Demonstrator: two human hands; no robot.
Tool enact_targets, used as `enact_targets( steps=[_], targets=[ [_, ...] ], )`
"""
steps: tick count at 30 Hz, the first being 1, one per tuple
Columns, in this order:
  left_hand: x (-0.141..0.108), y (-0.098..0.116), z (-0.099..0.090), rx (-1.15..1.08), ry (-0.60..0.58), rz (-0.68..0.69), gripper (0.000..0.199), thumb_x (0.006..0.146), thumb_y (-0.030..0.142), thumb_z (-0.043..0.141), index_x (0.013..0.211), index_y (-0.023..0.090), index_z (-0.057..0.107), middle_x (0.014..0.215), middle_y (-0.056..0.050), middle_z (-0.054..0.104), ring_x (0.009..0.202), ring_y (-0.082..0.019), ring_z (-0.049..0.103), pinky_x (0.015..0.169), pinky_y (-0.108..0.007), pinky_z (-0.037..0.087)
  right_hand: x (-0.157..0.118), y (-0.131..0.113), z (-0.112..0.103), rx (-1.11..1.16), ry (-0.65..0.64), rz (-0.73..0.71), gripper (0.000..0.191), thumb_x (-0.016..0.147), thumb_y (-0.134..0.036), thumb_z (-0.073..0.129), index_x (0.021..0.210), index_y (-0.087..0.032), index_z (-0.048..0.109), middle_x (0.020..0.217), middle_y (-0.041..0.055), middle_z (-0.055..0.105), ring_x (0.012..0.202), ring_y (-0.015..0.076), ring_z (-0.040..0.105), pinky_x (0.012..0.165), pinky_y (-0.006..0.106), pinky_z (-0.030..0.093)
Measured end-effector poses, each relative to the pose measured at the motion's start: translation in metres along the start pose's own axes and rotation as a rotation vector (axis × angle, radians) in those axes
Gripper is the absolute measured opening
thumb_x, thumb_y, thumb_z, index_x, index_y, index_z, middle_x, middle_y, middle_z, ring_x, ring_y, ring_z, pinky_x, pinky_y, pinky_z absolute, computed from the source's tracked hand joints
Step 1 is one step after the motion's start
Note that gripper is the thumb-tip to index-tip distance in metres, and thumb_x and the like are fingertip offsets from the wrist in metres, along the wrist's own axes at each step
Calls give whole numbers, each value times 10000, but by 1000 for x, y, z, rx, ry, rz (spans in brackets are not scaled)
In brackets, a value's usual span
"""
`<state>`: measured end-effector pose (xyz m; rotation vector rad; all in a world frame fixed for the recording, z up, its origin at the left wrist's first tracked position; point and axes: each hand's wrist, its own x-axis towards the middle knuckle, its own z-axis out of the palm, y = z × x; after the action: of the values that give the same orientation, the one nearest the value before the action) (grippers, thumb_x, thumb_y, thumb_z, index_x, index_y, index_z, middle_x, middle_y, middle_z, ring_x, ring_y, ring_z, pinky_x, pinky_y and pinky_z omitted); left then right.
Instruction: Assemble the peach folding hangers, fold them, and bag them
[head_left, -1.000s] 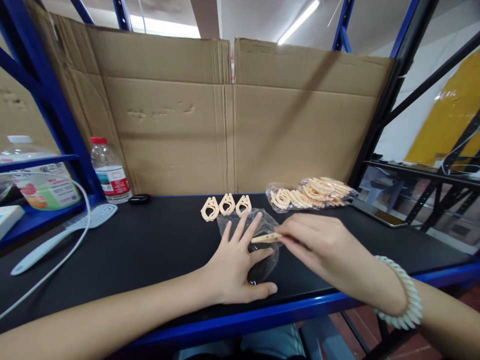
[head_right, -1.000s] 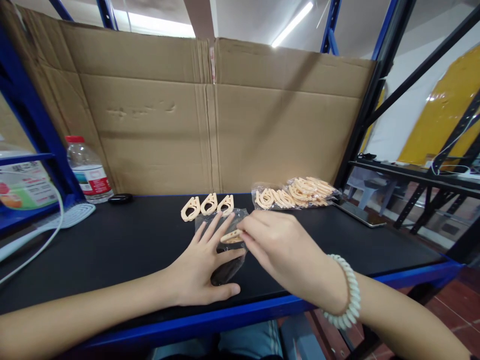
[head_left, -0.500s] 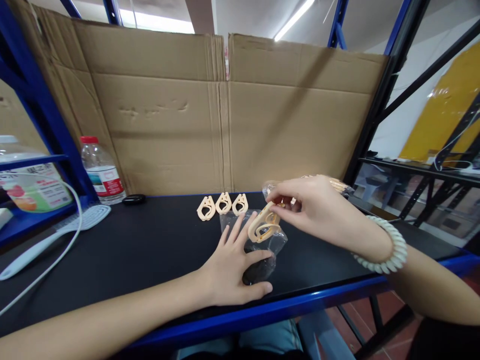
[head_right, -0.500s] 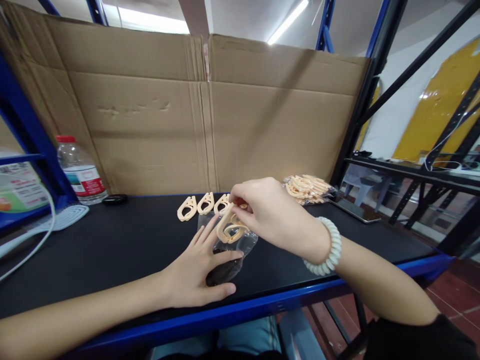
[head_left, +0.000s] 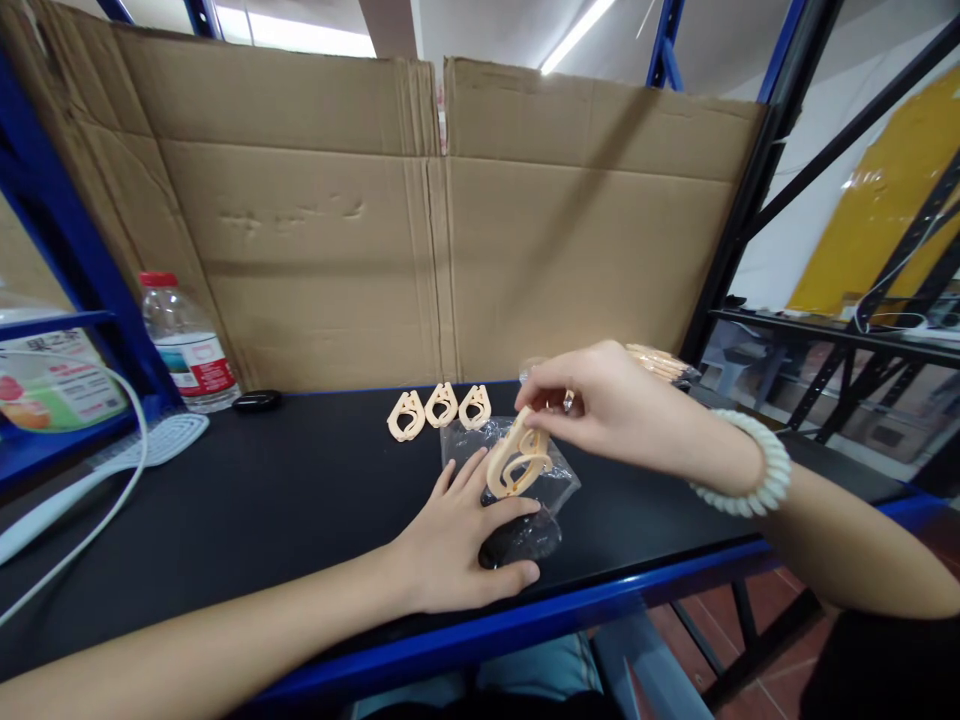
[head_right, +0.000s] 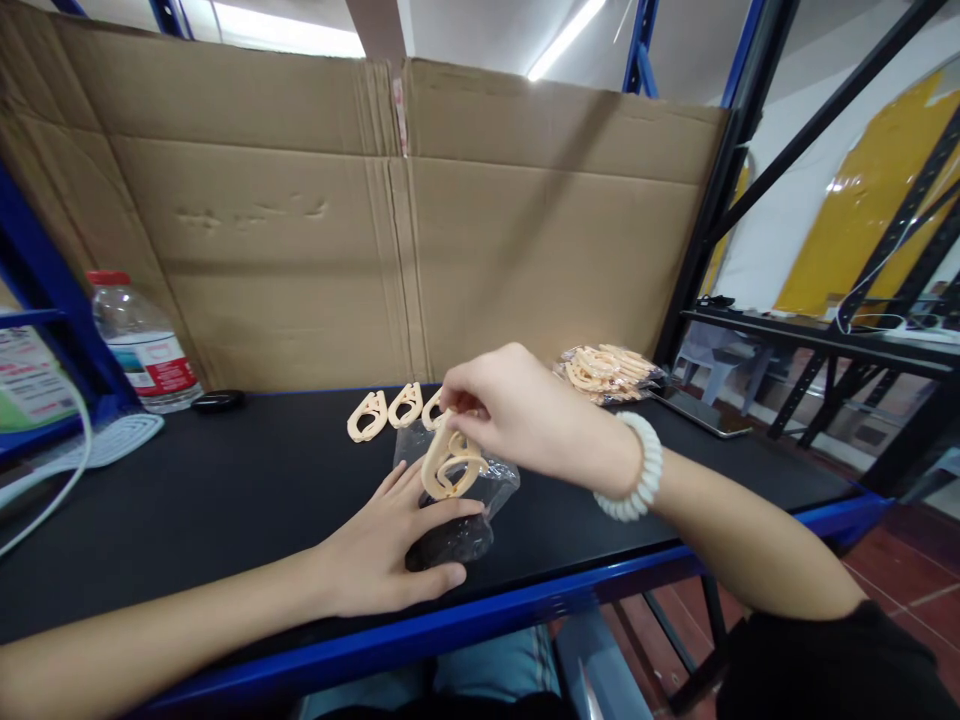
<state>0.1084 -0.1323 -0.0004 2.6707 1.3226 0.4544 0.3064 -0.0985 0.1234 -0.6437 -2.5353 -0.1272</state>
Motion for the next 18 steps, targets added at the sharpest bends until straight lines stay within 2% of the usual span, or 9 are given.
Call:
enact_targets(
  steps=[3,6,8,13,16,18],
  targets=[
    [-1,1,1,-7,-1,-2,570,769,558,586,1290,348,488,1506,-86,204,1341,-464,171,978,-750,140,-28,-17,14,-119,40,-36,133,873,-130,500,825,-126,625,721,32,599,642,120,529,589,247,400],
    [-2,4,2,16,4,-21,617,769,553,590,1328,333,449,1520,-107,168,1338,-467,182,985,-744,135,-55,-32,36,-295,82,-203,185,871,-93,456,760,-112,602,722,72,580,659,160,523,550,272,402],
    [-2,7,3,35,16,-24,657,767,562,583,1355,323,415,1521,-126,162,1335,-471,186,985,-746,129,-65,-37,53,-427,155,-280,198,855,-68,443,741,-107,601,740,96,591,673,181,538,518,279,396],
    [-3,14,2,79,32,-41,721,759,586,565,1384,278,382,1518,-141,169,1344,-463,171,1013,-723,104,-57,-32,88,-612,165,-274,179,814,-56,458,733,-95,613,749,127,619,734,236,571,538,320,447],
    [-3,17,2,90,12,-57,702,763,576,565,1385,315,371,1528,-116,146,1353,-447,160,1018,-715,115,-46,-24,98,-667,132,-214,121,793,-76,520,749,-84,633,810,148,632,847,280,565,563,340,466],
    [-3,17,3,91,-2,-76,686,767,581,559,1381,340,369,1526,-114,155,1352,-444,172,1005,-724,140,-41,-20,100,-683,98,-155,103,792,-90,548,746,-87,640,846,145,624,848,271,550,552,336,457]
  ],
)
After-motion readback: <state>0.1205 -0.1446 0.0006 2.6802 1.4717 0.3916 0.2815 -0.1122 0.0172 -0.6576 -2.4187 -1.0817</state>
